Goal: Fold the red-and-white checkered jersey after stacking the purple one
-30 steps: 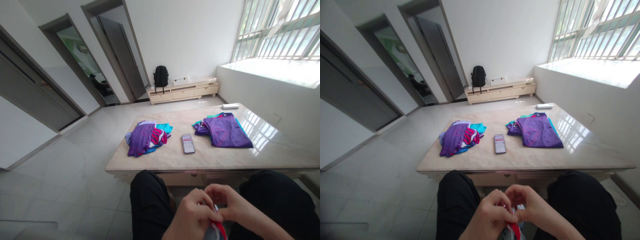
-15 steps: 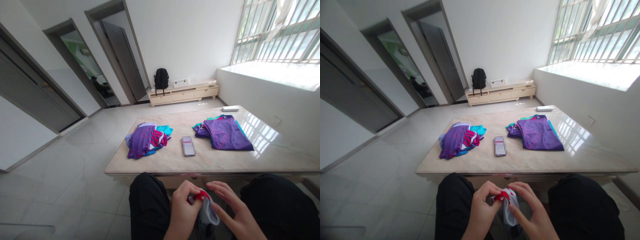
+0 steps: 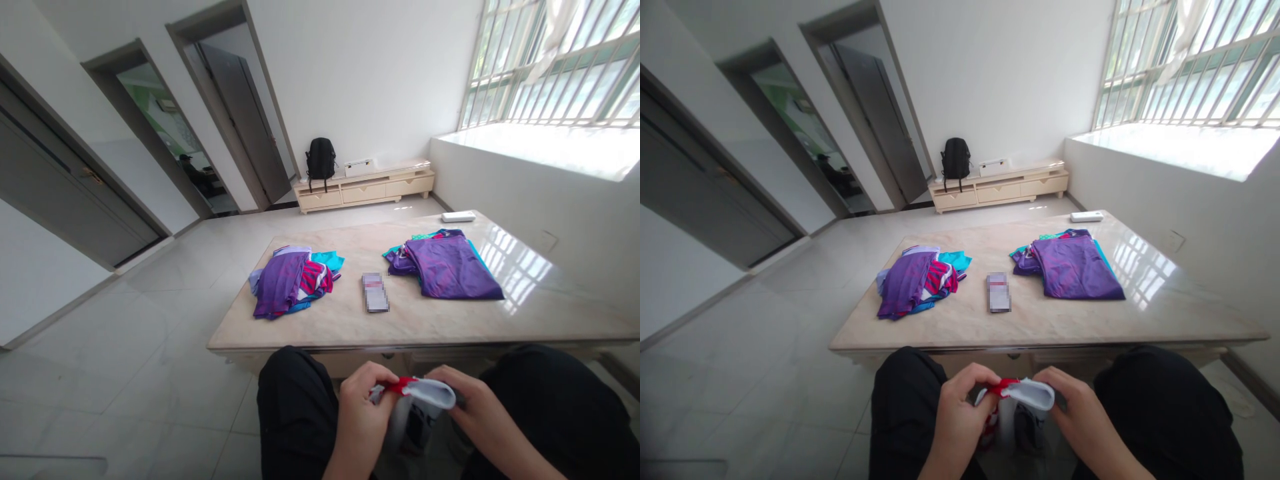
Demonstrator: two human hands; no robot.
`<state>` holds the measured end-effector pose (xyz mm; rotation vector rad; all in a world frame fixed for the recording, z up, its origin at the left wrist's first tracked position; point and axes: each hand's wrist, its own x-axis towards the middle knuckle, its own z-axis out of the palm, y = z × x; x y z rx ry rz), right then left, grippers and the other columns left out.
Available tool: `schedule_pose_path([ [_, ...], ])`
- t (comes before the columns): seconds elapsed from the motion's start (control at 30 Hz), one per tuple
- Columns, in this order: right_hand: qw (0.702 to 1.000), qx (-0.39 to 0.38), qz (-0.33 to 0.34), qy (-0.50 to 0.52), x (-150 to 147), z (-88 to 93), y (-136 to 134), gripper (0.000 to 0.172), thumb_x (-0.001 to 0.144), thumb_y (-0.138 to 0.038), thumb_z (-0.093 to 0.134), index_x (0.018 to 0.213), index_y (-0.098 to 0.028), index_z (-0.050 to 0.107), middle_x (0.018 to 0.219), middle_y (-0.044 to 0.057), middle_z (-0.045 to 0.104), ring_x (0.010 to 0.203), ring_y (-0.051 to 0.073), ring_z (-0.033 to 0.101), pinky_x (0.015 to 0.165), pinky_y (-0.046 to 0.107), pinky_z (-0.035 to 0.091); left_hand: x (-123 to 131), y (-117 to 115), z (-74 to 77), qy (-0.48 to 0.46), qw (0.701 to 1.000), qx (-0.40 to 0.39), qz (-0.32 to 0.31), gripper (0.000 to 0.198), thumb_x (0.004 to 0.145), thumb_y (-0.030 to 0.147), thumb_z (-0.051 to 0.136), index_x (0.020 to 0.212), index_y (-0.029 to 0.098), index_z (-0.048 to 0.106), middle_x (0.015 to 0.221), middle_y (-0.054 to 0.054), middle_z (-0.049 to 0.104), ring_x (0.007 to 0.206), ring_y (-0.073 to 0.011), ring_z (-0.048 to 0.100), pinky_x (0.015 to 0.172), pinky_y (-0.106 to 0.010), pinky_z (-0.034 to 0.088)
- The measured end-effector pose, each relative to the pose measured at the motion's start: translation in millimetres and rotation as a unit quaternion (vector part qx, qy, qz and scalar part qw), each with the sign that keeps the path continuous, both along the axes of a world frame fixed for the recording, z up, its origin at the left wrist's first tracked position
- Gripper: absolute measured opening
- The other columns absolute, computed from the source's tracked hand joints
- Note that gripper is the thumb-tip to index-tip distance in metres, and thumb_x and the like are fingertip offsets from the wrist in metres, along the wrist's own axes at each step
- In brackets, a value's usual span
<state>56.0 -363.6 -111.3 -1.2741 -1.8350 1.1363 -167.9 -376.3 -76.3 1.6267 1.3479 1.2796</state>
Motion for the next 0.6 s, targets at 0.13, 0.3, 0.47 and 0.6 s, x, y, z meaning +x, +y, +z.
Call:
schedule_pose_path([
  [0.13,0.999,-0.025,0.025,0.025,-6,-4.0,-2,0.038,0.089,-0.038,0.071,0.123,-0.021,0.073,0.121,0.010,0.074,0.112,0.030,0.067,0.100,0.038,0.050,0,0,7.4,-0.014,0.998,-0.057,-0.028,0.020,0.074,0.003,0.071,0.082,0.020,0.079,0.081,-0.001,0.077,0.077,-0.0172,0.070,0.071,-0.022,0.051],
  [0.3,0.999,-0.007,0.028,0.041,-13,-8.7,-3,0.028,0.093,-0.043,0.065,0.096,-0.019,0.078,0.090,0.007,0.072,0.084,0.023,0.066,0.078,0.032,0.052,-2,1,7.4,-0.034,0.997,-0.067,-0.034,0.008,0.082,0.013,0.072,0.083,0.018,0.078,0.082,-0.003,0.075,0.078,-0.0179,0.069,0.073,-0.023,0.050],
  [0.47,0.997,0.019,-0.016,0.071,-13,-10.7,-3,0.033,0.098,-0.047,0.057,0.089,-0.019,0.072,0.090,0.006,0.066,0.086,0.022,0.060,0.080,0.031,0.050,-7,4,-3.6,-0.043,0.997,-0.065,-0.005,0.012,0.094,0.030,0.069,0.091,0.018,0.072,0.087,-0.003,0.073,0.082,-0.0183,0.067,0.077,-0.025,0.050],
  [0.6,0.995,0.003,-0.020,0.095,-11,-15.9,-2,0.037,0.102,-0.050,0.049,0.099,-0.019,0.068,0.090,0.005,0.065,0.085,0.021,0.058,0.079,0.030,0.047,-11,5,-8.0,-0.052,0.998,-0.021,-0.003,0.018,0.098,0.035,0.065,0.092,0.018,0.068,0.085,-0.002,0.069,0.078,-0.0163,0.063,0.074,-0.023,0.048],
])
